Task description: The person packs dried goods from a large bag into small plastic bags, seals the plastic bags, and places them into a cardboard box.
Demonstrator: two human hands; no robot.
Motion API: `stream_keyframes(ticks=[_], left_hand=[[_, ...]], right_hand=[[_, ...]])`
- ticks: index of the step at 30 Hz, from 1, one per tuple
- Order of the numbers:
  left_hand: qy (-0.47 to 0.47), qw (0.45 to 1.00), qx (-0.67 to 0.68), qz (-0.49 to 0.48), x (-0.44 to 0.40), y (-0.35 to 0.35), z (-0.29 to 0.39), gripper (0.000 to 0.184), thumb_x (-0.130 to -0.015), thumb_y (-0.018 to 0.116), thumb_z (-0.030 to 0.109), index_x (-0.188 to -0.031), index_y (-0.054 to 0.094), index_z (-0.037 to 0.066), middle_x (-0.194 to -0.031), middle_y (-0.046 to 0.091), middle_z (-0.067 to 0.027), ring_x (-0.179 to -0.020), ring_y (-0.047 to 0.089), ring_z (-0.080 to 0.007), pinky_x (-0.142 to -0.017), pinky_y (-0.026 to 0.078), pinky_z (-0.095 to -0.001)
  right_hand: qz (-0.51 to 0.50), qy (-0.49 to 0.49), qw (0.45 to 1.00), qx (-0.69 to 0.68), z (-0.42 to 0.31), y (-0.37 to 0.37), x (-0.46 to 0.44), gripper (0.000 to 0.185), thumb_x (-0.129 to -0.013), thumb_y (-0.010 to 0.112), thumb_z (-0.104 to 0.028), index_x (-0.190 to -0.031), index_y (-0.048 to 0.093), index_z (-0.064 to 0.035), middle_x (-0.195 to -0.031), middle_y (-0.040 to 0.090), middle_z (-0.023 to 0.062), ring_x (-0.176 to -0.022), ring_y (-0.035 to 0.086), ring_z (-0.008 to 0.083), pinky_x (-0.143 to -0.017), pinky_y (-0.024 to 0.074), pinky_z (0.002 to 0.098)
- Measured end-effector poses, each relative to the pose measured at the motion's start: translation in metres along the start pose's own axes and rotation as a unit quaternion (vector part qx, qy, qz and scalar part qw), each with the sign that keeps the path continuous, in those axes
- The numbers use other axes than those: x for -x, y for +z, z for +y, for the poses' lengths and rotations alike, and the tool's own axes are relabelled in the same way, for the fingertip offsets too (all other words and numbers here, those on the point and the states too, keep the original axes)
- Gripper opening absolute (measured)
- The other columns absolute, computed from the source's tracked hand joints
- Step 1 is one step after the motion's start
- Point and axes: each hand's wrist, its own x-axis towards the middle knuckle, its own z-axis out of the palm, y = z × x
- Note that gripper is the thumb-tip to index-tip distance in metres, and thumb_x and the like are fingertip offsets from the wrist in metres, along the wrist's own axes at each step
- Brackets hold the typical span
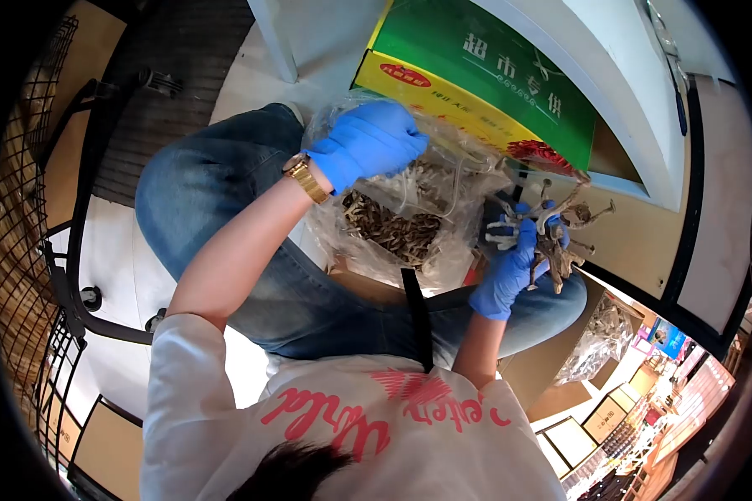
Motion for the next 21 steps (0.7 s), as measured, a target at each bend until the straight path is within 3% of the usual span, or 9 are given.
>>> stream_keyframes(ticks=[1,4,6,8,14,16,17,20,21], left_hand=[[-0.014,0.999,0.033,-0.025,0.001,0.003,0.004,0.039,-0.091,0.057,0.031,-0.067,0.065,0.001,-0.057,0.061,-0.0070,-0.049,0.059,-0.0141,-0.054,0.049,-0.0297],[-0.018,0.995,0.094,-0.042,0.004,0.010,0.013,0.040,-0.092,0.056,0.029,-0.066,0.064,0.000,-0.058,0.062,-0.0071,-0.048,0.059,-0.0138,-0.054,0.049,-0.0289],[-0.014,0.994,0.093,-0.053,0.003,0.013,0.013,0.039,-0.091,0.056,0.029,-0.066,0.064,0.000,-0.058,0.062,-0.0073,-0.049,0.060,-0.0141,-0.054,0.049,-0.0292],[-0.008,0.993,0.093,-0.066,0.003,0.014,0.015,0.039,-0.091,0.056,0.028,-0.066,0.064,0.000,-0.059,0.063,-0.0076,-0.050,0.061,-0.0145,-0.055,0.050,-0.0296],[-0.010,0.996,0.074,-0.050,0.002,0.017,0.008,0.037,-0.090,0.057,0.029,-0.069,0.066,0.000,-0.059,0.063,-0.0083,-0.051,0.062,-0.0156,-0.056,0.050,-0.0302],[0.000,0.996,0.073,-0.049,0.003,0.016,0.009,0.037,-0.089,0.058,0.030,-0.070,0.067,-0.001,-0.058,0.063,-0.0086,-0.051,0.062,-0.0164,-0.057,0.050,-0.0303],[0.000,0.996,0.073,-0.049,0.002,0.017,0.009,0.037,-0.089,0.058,0.030,-0.070,0.067,-0.001,-0.058,0.063,-0.0086,-0.051,0.062,-0.0164,-0.057,0.050,-0.0303],[0.001,0.996,0.062,-0.058,0.002,0.018,0.009,0.037,-0.089,0.059,0.030,-0.071,0.067,-0.001,-0.058,0.063,-0.0091,-0.052,0.063,-0.0169,-0.057,0.051,-0.0302],[0.007,0.997,0.049,-0.059,0.003,0.018,0.010,0.036,-0.089,0.059,0.030,-0.071,0.067,0.000,-0.058,0.063,-0.0091,-0.052,0.063,-0.0169,-0.056,0.051,-0.0300]], right_hand=[[0.023,0.045,0.998,-0.033,-0.009,0.016,0.008,0.035,-0.085,0.058,0.001,-0.120,0.051,-0.0047,-0.110,0.061,0.0127,-0.092,0.063,0.0201,-0.077,0.0548,0.0331],[-0.025,0.034,0.998,-0.046,-0.011,0.032,0.017,0.036,-0.086,0.057,0.000,-0.120,0.049,-0.0058,-0.114,0.060,0.0131,-0.097,0.062,0.0224,-0.082,0.0544,0.0351],[0.008,0.036,0.997,-0.074,-0.009,0.045,0.023,0.036,-0.085,0.058,0.000,-0.118,0.047,-0.0068,-0.117,0.059,0.0130,-0.102,0.060,0.0231,-0.085,0.0534,0.0359],[-0.053,-0.054,0.997,0.016,0.010,0.039,0.021,0.039,-0.082,0.061,0.003,-0.116,0.046,-0.0081,-0.121,0.056,0.0128,-0.109,0.057,0.0227,-0.090,0.0507,0.0363],[-0.191,-0.038,0.974,0.117,0.043,0.008,0.025,0.053,-0.075,0.069,0.007,-0.120,0.047,-0.0084,-0.132,0.049,0.0112,-0.112,0.054,0.0198,-0.098,0.0459,0.0354],[-0.245,-0.066,0.964,0.086,0.055,0.001,0.028,0.057,-0.071,0.078,-0.002,-0.121,0.051,-0.0066,-0.131,0.048,0.0115,-0.127,0.045,0.0271,-0.108,0.0329,0.0381],[-0.279,-0.125,0.932,0.197,0.055,-0.006,0.022,0.063,-0.067,0.080,-0.003,-0.124,0.053,-0.0082,-0.141,0.041,0.0164,-0.134,0.037,0.0312,-0.111,0.0286,0.0404],[-0.322,-0.194,0.871,0.317,0.028,0.006,0.023,0.070,-0.067,0.080,-0.005,-0.130,0.050,-0.0058,-0.141,0.041,0.0151,-0.136,0.031,0.0287,-0.111,0.0290,0.0418],[-0.327,-0.172,0.889,0.271,0.032,0.005,0.023,0.075,-0.065,0.080,-0.004,-0.133,0.051,-0.0066,-0.142,0.039,0.0171,-0.138,0.029,0.0304,-0.111,0.0281,0.0417]])
